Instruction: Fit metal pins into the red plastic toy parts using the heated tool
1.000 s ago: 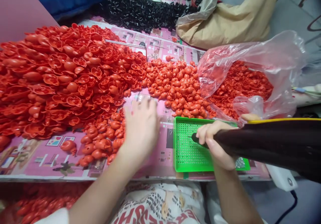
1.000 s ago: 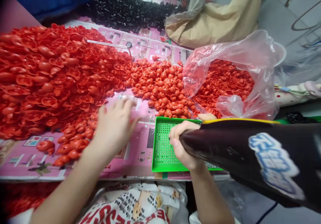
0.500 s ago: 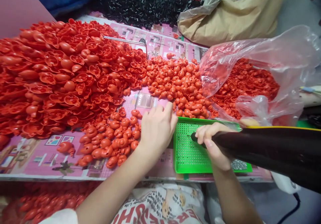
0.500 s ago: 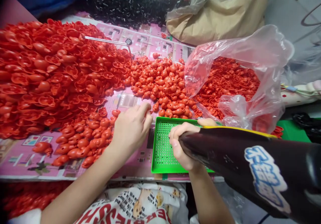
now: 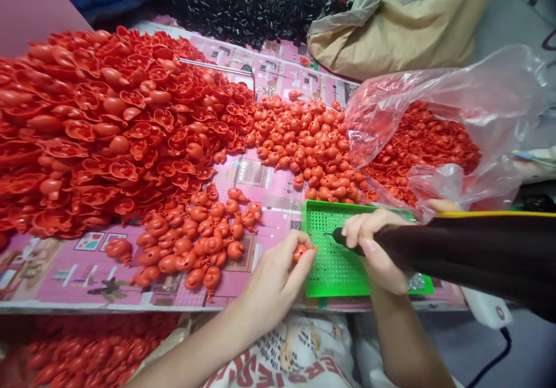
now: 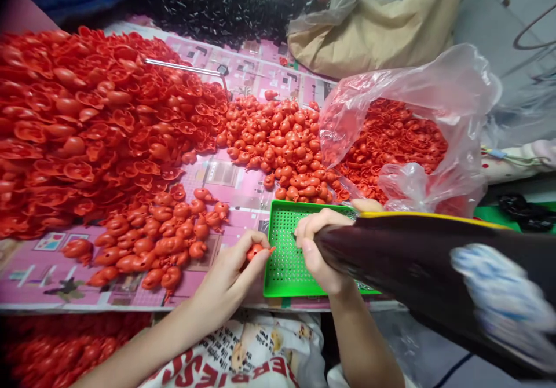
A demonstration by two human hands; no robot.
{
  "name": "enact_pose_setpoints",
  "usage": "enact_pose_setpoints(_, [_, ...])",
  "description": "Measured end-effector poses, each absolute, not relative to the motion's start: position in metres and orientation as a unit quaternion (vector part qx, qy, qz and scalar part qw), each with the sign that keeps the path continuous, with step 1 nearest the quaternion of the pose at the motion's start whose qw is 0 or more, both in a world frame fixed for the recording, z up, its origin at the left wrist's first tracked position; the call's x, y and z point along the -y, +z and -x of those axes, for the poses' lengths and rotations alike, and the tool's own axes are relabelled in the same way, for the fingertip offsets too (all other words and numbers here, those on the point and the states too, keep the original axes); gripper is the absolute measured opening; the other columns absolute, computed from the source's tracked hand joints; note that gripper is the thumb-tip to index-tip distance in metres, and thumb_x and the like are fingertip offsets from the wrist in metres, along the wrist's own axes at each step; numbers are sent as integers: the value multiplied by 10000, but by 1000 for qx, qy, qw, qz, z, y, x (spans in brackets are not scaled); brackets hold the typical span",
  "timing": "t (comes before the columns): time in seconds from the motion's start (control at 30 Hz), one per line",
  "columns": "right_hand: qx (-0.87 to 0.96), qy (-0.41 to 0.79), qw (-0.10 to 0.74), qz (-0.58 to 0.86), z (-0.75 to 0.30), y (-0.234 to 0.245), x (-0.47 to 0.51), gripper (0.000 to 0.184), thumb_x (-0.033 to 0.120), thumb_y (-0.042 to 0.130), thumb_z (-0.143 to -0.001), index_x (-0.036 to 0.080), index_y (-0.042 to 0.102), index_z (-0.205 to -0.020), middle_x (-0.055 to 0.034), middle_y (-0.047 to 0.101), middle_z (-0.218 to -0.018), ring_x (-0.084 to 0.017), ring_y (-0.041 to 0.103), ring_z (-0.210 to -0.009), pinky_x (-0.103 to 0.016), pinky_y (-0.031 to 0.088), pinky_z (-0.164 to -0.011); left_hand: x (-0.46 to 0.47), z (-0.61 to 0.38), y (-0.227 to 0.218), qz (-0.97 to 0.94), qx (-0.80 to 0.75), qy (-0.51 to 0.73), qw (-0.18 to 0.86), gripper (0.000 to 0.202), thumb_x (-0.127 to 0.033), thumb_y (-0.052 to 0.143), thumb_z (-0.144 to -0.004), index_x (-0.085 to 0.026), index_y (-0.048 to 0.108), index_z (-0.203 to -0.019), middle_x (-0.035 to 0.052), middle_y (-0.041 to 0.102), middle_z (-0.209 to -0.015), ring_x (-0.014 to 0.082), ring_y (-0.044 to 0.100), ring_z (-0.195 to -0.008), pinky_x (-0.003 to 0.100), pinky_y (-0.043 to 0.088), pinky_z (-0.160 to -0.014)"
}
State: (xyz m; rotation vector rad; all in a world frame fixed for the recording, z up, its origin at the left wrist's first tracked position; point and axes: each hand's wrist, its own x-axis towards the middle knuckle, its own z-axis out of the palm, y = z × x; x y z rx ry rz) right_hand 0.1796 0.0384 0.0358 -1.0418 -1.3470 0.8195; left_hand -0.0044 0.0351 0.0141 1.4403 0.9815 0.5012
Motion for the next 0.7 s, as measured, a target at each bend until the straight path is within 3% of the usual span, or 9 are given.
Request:
enact_pose_setpoints(0.13, [568,326,623,427,-174,74,-27,221,276,660,-821,189,542,-657,18,567,-584,-142,583,-552,-334,508,-645,-30,2,10,-630,-434,226,603,132,-352,446,-980,-224,475,-974,-69,471,-699,102,446,-630,243,333,-623])
enact_pose_setpoints(0.3, [694,426,471,339,-178,107,-28,264,288,587,-919,195,570,-673,17,649,-592,-125,650,-533,-290,586,-630,-30,2,11,-636,-429,228,599,75,-287,443,-966,-224,482,-977,-50,545,-772,117,507,-691,246,357,-656])
enact_pose_setpoints(0.43, [708,460,451,288,-175,107,-41,282,313,523,-946,219,601,-692,19,635,-535,-139,647,-475,-283,601,-569,-30,2,14,-647,-417,229,596,49,-229,425,-952,-225,466,-979,-46,544,-771,119,506,-679,243,358,-642])
enact_pose_setpoints(0.7, [627,437,538,355,-149,100,-31,114,210,642,-815,257,576,-735,55,571,-538,-138,615,-512,-284,558,-596,-29,2,16,-665,-391,230,594,70,-145,420,-909,-213,439,-917,-35,482,-748,127,482,-691,244,343,-615])
